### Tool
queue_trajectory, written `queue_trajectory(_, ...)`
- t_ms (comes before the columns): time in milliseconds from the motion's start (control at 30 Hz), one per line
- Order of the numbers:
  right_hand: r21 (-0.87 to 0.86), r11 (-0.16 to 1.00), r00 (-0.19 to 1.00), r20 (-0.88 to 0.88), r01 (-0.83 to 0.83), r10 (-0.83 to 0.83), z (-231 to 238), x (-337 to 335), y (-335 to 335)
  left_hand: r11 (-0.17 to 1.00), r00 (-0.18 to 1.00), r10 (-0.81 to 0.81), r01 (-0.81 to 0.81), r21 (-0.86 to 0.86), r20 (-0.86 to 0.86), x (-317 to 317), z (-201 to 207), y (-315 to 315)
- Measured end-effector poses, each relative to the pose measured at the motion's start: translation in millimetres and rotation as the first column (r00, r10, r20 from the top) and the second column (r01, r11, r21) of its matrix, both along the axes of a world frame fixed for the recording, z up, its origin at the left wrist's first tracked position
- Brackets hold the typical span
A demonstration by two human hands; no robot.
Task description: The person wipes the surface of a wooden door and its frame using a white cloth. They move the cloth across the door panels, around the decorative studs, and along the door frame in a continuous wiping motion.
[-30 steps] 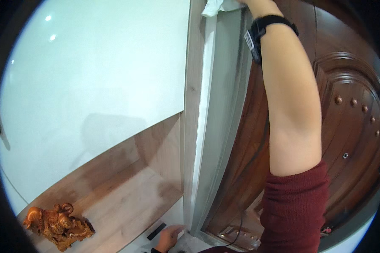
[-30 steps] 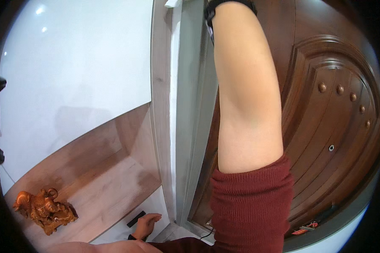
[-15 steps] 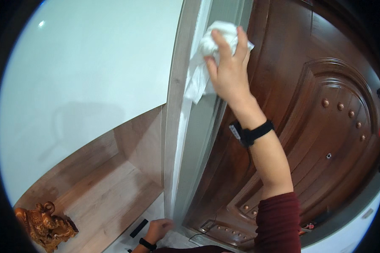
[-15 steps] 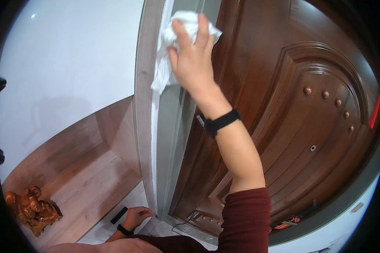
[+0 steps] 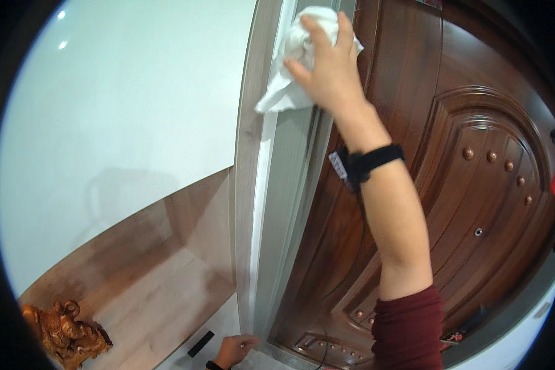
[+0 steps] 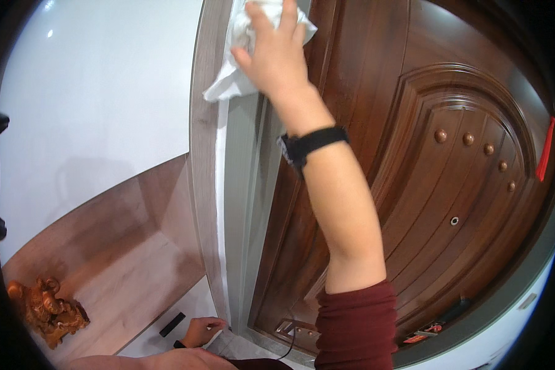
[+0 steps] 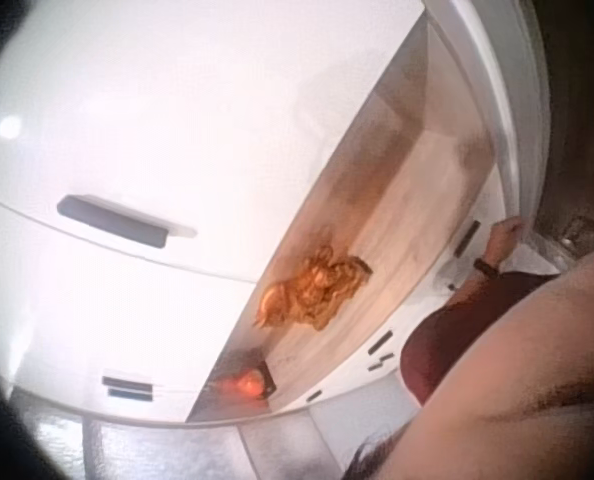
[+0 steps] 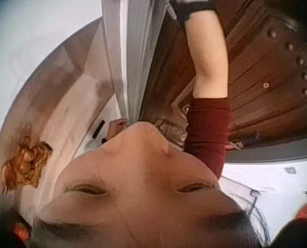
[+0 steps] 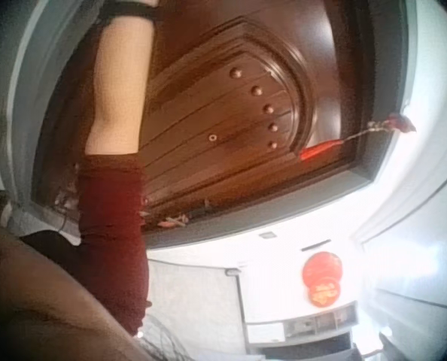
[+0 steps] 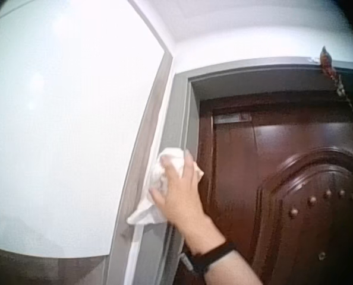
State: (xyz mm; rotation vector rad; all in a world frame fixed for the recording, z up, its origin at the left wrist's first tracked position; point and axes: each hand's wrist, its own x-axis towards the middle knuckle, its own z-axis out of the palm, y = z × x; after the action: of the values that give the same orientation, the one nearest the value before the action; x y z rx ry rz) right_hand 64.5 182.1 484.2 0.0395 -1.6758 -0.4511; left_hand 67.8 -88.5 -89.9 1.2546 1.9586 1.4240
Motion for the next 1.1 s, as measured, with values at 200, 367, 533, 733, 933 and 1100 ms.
queue_trajectory(200, -0.023, 0.998, 0.999, 0.005, -0.052, 0.052, -106, -7, 15, 0.993, 0.999, -0.045, 0.045, -0.106, 0.01, 3, 15, 5)
queue_trajectory(367, -0.116, 0.991, 0.981, 0.173, -0.069, 0.088, -210, 19, -7, 0.994, 0.992, -0.026, 0.012, -0.112, -0.127, 7, 36, 0)
queue_trajectory(533, -0.117, 0.988, 0.978, 0.171, -0.096, 0.115, -179, 49, -8, 0.993, 0.998, -0.006, -0.001, -0.115, -0.063, 9, 26, -1)
queue_trajectory(733, -0.116, 0.988, 0.994, 0.015, -0.104, 0.106, -97, 13, -3, 1.0, 0.998, -0.012, 0.011, -0.013, -0.062, 6, -6, 14)
queue_trajectory(933, -0.166, 0.977, 0.989, 0.031, -0.134, 0.141, -187, -5, 3, 0.997, 0.992, -0.068, 0.071, 0.023, -0.109, 1, -5, 19)
queue_trajectory(1100, -0.248, 0.956, 0.967, 0.158, -0.159, 0.202, -287, 9, 2, 0.995, 0.978, -0.096, 0.097, -0.005, -0.186, 0, 3, 17)
